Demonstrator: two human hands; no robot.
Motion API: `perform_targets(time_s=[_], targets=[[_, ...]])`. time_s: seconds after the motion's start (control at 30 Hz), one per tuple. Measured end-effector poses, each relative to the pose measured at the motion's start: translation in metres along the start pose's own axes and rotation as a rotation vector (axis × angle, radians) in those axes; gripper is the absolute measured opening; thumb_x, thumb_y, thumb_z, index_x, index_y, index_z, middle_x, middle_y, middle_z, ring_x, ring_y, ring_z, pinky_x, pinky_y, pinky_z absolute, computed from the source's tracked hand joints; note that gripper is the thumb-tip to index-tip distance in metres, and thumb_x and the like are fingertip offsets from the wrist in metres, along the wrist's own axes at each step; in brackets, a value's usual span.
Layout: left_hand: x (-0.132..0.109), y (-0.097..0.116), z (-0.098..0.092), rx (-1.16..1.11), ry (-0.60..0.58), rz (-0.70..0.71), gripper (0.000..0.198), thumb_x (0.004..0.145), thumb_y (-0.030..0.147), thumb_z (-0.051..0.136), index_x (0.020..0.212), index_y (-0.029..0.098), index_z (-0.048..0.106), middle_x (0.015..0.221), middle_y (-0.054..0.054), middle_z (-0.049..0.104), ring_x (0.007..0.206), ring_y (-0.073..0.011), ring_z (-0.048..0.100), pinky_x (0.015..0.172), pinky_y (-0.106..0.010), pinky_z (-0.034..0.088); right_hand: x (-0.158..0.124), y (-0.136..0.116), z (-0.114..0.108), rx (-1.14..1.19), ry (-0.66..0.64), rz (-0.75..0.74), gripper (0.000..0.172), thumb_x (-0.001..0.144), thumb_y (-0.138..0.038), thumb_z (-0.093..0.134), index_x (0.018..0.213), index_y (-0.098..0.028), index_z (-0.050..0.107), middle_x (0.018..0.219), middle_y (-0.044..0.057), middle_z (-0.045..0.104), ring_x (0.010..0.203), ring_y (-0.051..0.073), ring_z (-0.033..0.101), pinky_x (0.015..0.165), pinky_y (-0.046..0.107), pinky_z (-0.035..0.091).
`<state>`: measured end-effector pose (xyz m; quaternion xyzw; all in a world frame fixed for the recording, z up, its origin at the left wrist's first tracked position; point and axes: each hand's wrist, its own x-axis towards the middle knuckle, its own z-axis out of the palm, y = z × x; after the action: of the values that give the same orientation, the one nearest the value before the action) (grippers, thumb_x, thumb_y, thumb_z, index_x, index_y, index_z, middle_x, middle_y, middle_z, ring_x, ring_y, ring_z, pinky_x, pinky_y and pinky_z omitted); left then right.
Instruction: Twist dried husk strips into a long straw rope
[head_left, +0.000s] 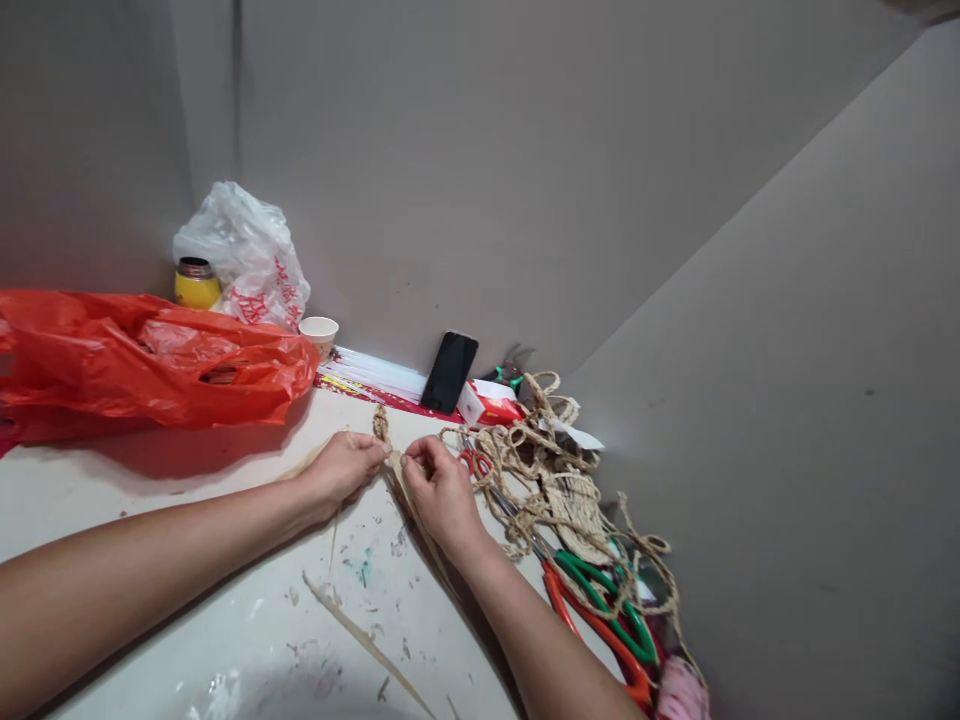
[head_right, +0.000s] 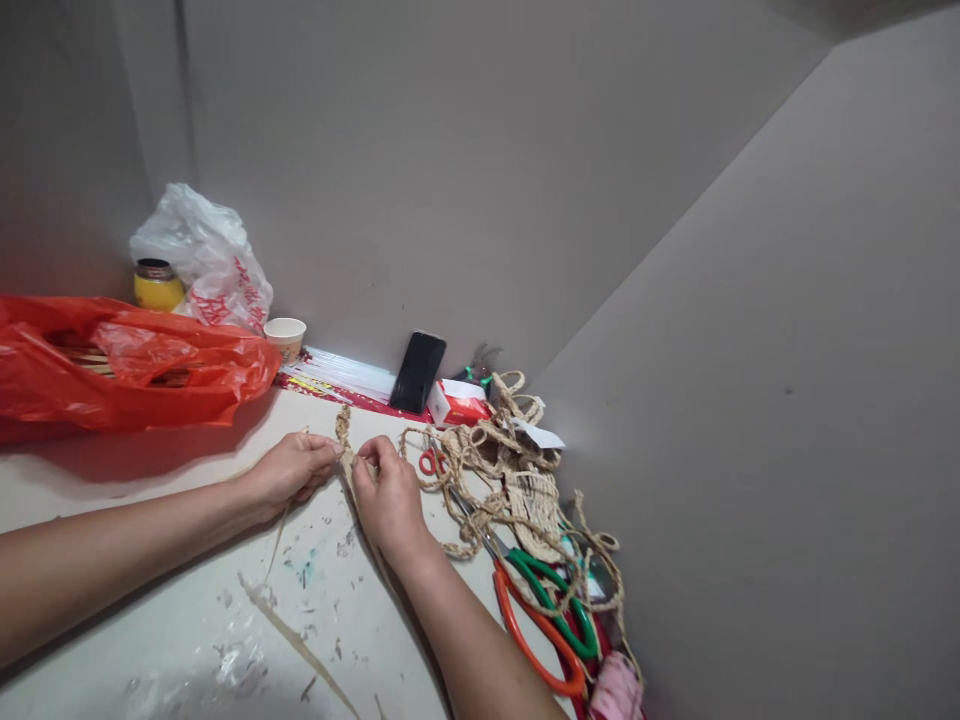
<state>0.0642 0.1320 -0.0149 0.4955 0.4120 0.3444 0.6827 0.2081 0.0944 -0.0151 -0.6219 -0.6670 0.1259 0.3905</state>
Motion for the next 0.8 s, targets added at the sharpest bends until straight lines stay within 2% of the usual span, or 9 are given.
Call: perform_targets(time_s=[0.1,0.17,0.27,0.37,0.5,0.63,0.7,0.8], targets=[[-0.001,0.0,0.001,0.074,0.016,0.032,0.029,0.074,0.04,0.055,0.058,0.018,0.045,0.042,0.009,0.029,0.036,-0.0046,0.019,0.038,-0.023,0.011,0.001,0.001,0.0,-0.02,-0.002,0.022,0.019,0.077,-0.023,0.049,0.092,-0.017,0.059,0.061,-0.002,0.055,0.056,0.014,0.05,0.055,0.023,0.035],[-0.002,0.0,0.002,0.117,0.038,0.05,0.028,0.072,0.04,0.056,0.059,0.017,0.047,0.042,0.009,0.029,0.038,-0.0044,0.02,0.04,-0.022,0.012,0.003,0.0,0.0,-0.035,-0.017,0.038,0.021,0.077,-0.024,0.05,0.092,-0.016,0.062,0.06,-0.001,0.056,0.055,0.014,0.049,0.055,0.023,0.035],[-0.002,0.0,0.004,0.149,0.079,0.075,0.024,0.069,0.036,0.056,0.058,0.016,0.051,0.042,0.009,0.033,0.04,-0.0045,0.023,0.043,-0.021,0.018,0.004,0.0,-0.002,-0.03,-0.083,0.054,0.019,0.079,-0.028,0.049,0.081,-0.016,0.064,0.059,0.0,0.057,0.054,0.014,0.049,0.056,0.023,0.035],[0.0,-0.002,0.003,0.184,0.096,0.126,0.023,0.067,0.036,0.055,0.058,0.014,0.054,0.047,0.006,0.041,0.046,-0.0063,0.031,0.048,-0.021,0.024,0.005,0.002,-0.005,0.007,-0.218,0.038,0.028,0.084,-0.031,0.044,0.067,-0.016,0.061,0.059,0.001,0.057,0.057,0.013,0.049,0.055,0.023,0.033],[0.002,-0.002,0.001,0.255,0.079,0.197,0.022,0.065,0.034,0.054,0.055,0.015,0.054,0.051,0.005,0.046,0.052,-0.0086,0.037,0.053,-0.022,0.028,0.008,0.001,-0.015,0.023,-0.349,0.062,0.028,0.082,-0.027,0.044,0.058,-0.017,0.054,0.052,-0.002,0.049,0.053,0.011,0.043,0.05,0.021,0.03],[0.003,-0.005,0.0,0.296,0.067,0.248,0.022,0.068,0.031,0.052,0.052,0.015,0.053,0.05,0.003,0.049,0.052,-0.0099,0.041,0.056,-0.022,0.031,0.011,-0.01,-0.019,0.151,-0.366,0.235,0.024,0.074,-0.019,0.048,0.05,-0.017,0.049,0.046,-0.005,0.043,0.046,0.009,0.038,0.045,0.02,0.026],[0.004,-0.007,0.001,0.287,0.053,0.236,0.024,0.07,0.032,0.052,0.053,0.015,0.055,0.051,0.001,0.054,0.052,-0.0104,0.045,0.058,-0.022,0.034,0.009,-0.016,-0.014,0.233,-0.342,0.347,0.025,0.073,-0.019,0.047,0.048,-0.017,0.047,0.04,-0.006,0.04,0.039,0.007,0.035,0.041,0.02,0.024],[0.002,-0.008,0.002,0.211,0.03,0.205,0.024,0.071,0.031,0.052,0.054,0.015,0.056,0.053,-0.001,0.058,0.051,-0.011,0.048,0.057,-0.022,0.036,0.003,-0.024,-0.002,0.262,-0.307,0.414,0.027,0.075,-0.023,0.044,0.049,-0.018,0.045,0.035,-0.006,0.04,0.03,0.007,0.032,0.035,0.02,0.022]])
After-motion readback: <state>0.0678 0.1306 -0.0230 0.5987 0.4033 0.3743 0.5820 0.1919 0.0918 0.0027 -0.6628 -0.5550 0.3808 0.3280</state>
